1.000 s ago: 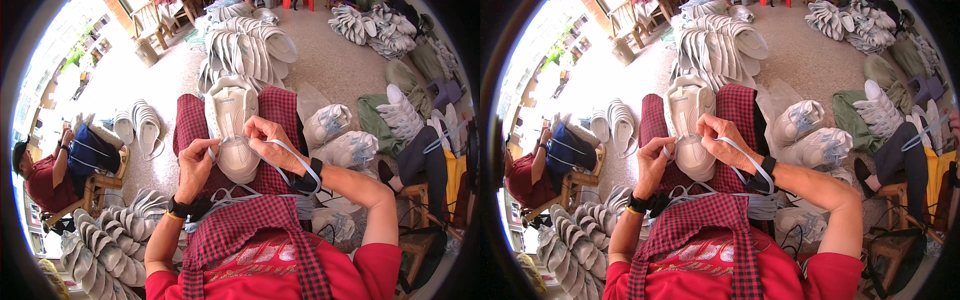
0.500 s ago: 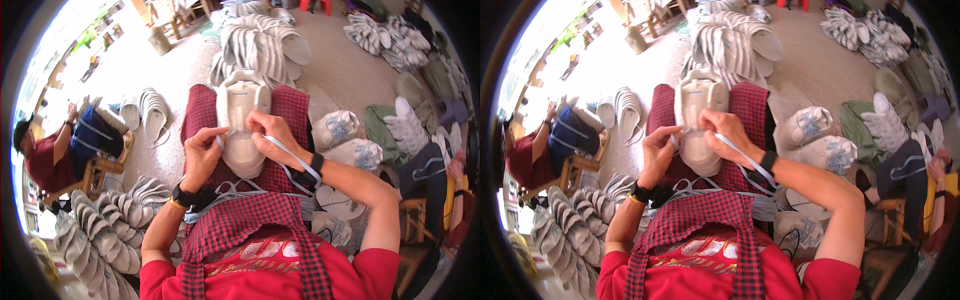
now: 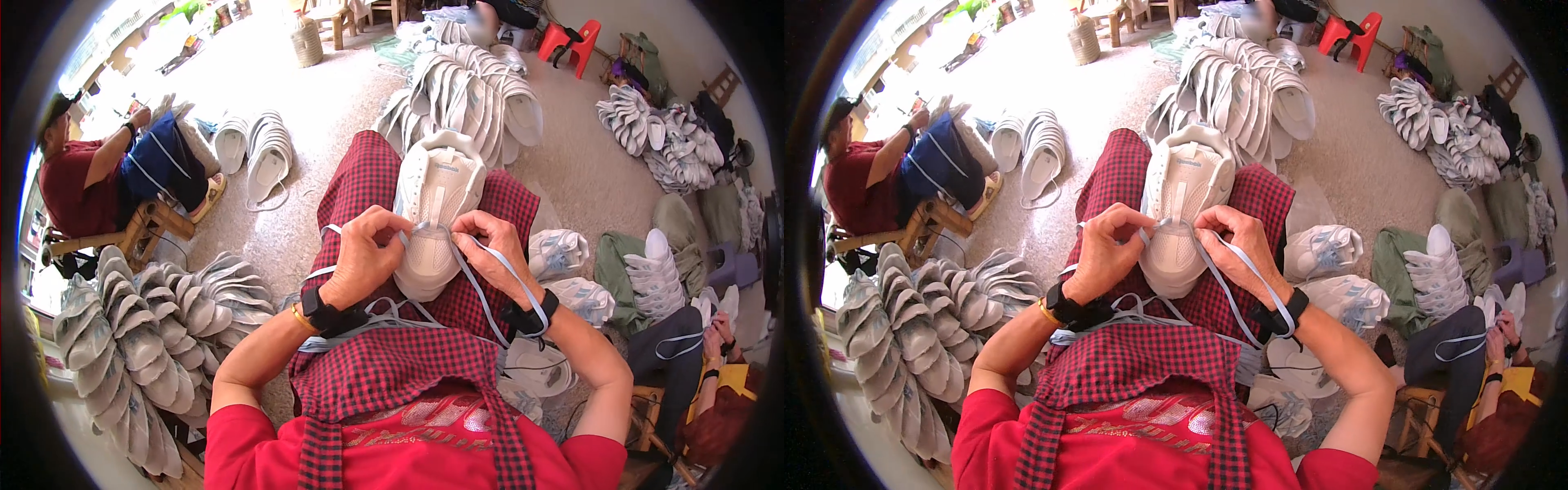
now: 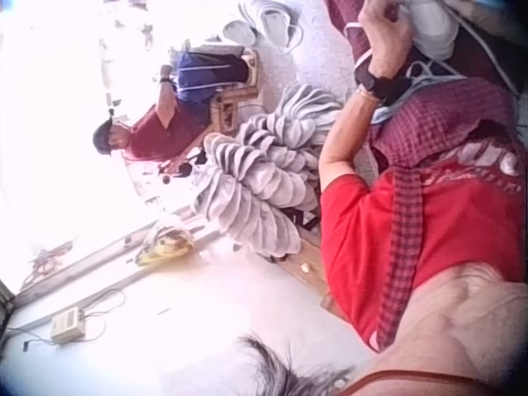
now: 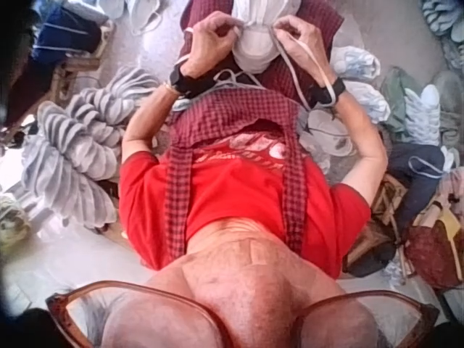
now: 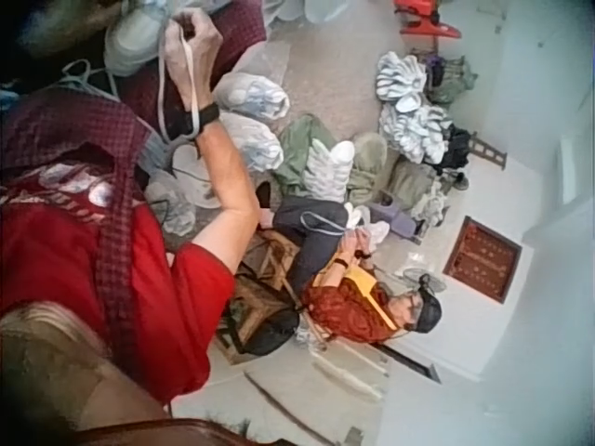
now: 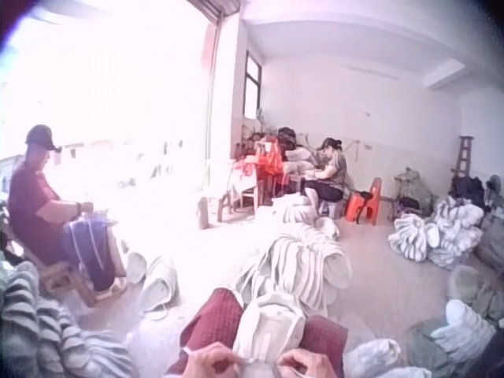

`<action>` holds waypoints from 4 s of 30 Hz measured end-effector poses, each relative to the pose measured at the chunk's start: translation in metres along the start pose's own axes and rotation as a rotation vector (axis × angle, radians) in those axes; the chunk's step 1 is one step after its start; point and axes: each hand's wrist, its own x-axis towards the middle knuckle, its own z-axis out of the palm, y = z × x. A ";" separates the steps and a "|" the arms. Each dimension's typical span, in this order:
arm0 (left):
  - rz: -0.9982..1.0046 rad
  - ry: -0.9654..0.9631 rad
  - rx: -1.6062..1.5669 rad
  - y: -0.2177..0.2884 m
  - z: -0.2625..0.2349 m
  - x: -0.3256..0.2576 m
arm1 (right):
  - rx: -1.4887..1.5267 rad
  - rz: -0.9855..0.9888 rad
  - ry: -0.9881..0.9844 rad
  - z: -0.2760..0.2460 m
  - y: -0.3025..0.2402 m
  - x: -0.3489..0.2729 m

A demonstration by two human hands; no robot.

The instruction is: Lacing a white sneaker in a shoe manufacturing workshop.

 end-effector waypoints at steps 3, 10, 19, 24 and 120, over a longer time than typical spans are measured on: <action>-0.101 0.072 0.005 0.001 0.000 0.003 | -0.004 0.000 0.015 0.001 0.001 0.000; -0.145 0.041 -0.078 0.006 -0.003 0.009 | 0.016 0.014 0.022 0.000 -0.004 -0.001; -0.018 0.067 0.073 0.010 0.016 0.015 | 0.071 0.033 0.004 -0.002 0.004 0.000; 0.169 0.011 0.235 0.009 0.014 0.024 | 0.013 0.017 -0.014 -0.002 -0.003 0.004; 0.413 -0.106 0.098 0.211 -0.086 0.173 | 0.319 -0.414 0.068 -0.118 -0.205 0.108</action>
